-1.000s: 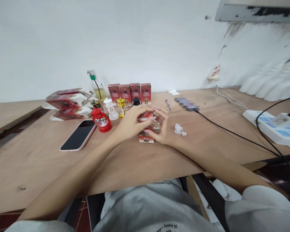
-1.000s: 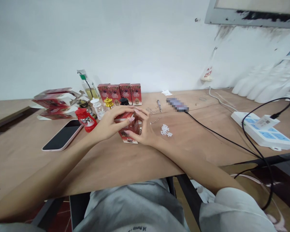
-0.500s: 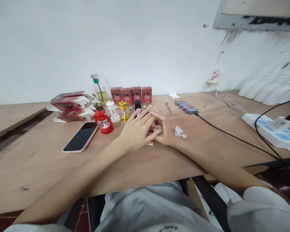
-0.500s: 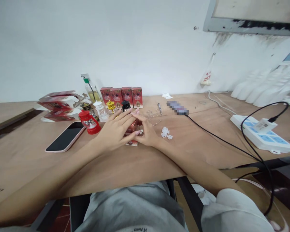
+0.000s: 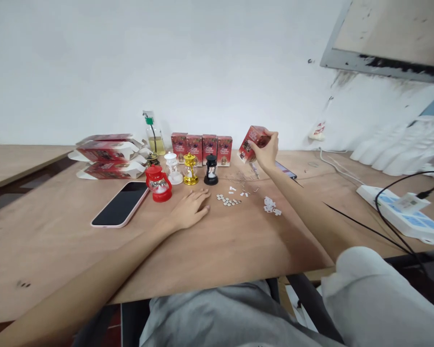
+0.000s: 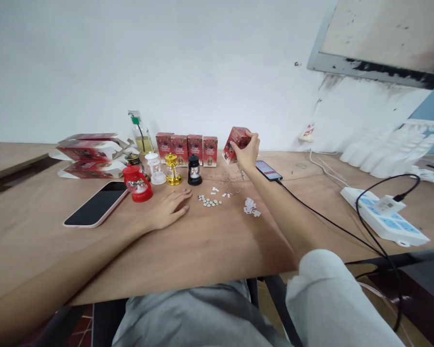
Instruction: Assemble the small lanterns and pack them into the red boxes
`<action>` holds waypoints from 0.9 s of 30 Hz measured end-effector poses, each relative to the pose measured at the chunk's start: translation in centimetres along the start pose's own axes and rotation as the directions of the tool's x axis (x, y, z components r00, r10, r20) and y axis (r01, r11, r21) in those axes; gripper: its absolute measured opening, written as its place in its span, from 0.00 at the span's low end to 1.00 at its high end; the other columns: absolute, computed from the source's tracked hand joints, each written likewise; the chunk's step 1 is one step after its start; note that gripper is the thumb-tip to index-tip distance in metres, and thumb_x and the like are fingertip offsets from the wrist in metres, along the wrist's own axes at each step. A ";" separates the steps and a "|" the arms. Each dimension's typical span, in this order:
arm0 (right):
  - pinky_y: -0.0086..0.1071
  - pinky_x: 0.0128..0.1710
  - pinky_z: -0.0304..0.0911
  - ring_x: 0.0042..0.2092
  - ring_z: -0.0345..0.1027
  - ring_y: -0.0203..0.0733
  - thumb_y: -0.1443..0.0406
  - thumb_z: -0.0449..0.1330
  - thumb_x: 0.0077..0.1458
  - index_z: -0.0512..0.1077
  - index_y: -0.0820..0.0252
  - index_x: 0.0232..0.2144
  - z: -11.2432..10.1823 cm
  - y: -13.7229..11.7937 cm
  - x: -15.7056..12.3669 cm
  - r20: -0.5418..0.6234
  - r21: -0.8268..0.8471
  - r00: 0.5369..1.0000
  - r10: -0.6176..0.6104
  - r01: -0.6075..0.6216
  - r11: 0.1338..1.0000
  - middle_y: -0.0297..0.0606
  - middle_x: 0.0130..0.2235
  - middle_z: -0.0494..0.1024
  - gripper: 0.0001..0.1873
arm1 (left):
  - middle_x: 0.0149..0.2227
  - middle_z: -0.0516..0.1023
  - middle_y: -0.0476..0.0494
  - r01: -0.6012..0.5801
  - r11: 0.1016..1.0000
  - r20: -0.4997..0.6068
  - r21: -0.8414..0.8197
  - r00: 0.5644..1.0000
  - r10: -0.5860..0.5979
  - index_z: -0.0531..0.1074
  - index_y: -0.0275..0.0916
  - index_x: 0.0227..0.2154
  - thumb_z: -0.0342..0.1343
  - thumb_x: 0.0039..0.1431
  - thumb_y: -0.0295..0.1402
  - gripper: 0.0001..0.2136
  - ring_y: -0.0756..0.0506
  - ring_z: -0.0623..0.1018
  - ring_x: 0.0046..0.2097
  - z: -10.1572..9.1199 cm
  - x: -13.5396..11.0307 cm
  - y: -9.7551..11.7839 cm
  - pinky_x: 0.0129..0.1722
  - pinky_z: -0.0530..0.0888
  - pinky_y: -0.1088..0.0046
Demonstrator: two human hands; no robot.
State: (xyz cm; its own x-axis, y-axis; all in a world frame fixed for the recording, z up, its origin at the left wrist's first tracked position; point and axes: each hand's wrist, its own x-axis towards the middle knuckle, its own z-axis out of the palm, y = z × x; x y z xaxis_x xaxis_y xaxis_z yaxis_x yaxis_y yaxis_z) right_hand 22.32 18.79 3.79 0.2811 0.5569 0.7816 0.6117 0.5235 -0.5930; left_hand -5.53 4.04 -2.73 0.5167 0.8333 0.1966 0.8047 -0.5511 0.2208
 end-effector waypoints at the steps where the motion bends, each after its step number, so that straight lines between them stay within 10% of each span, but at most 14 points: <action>1: 0.49 0.56 0.58 0.55 0.60 0.48 0.62 0.65 0.44 0.57 0.55 0.46 1.1 0.5 0.1 -0.003 -0.015 0.998 0.066 -0.066 0.998 0.43 0.50 0.63 0.29 | 0.62 0.60 0.37 0.000 1.000 0.013 0.007 1.000 0.000 0.60 0.34 0.58 0.40 0.62 0.40 0.24 0.40 0.59 0.64 0.1 0.0 0.0 0.64 0.54 0.54; 7: 0.43 0.55 0.59 0.53 0.62 0.49 0.66 0.64 0.46 0.56 0.61 0.43 5.6 1.0 -0.9 0.025 -0.077 0.964 0.265 -0.263 0.962 0.50 0.51 0.56 0.25 | 0.63 0.59 0.38 0.014 0.999 0.031 0.044 0.999 -0.016 0.60 0.33 0.58 0.39 0.62 0.39 0.24 0.42 0.57 0.65 -0.2 -0.1 0.6 0.65 0.53 0.55; 23: 0.50 0.52 0.61 0.55 0.61 0.56 0.78 0.60 0.34 0.49 0.64 0.56 4.6 1.2 -0.6 0.581 -0.180 0.814 0.009 0.118 0.977 0.57 0.57 0.51 0.44 | 0.62 0.62 0.40 -0.047 0.999 -0.011 -0.004 0.999 0.047 0.62 0.38 0.57 0.40 0.64 0.46 0.24 0.41 0.60 0.64 0.0 1.2 0.2 0.63 0.56 0.54; 27: 0.57 0.58 0.51 0.62 0.48 0.63 0.76 0.64 0.34 0.52 0.64 0.53 4.4 -0.7 -0.4 0.449 -0.210 0.894 0.003 0.102 0.973 0.60 0.61 0.43 0.43 | 0.60 0.65 0.40 -0.076 0.997 -0.027 -0.013 0.997 0.076 0.64 0.37 0.55 0.41 0.64 0.47 0.24 0.42 0.63 0.62 0.1 2.3 0.2 0.62 0.59 0.58</action>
State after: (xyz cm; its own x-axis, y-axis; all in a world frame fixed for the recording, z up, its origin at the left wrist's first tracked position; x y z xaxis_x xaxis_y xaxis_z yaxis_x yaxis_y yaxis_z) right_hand 18.52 21.09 2.99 -0.0784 0.7887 0.6097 0.7784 0.4305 -0.4568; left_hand -4.17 5.85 -2.36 0.5678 0.7877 0.2389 0.7594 -0.6133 0.2174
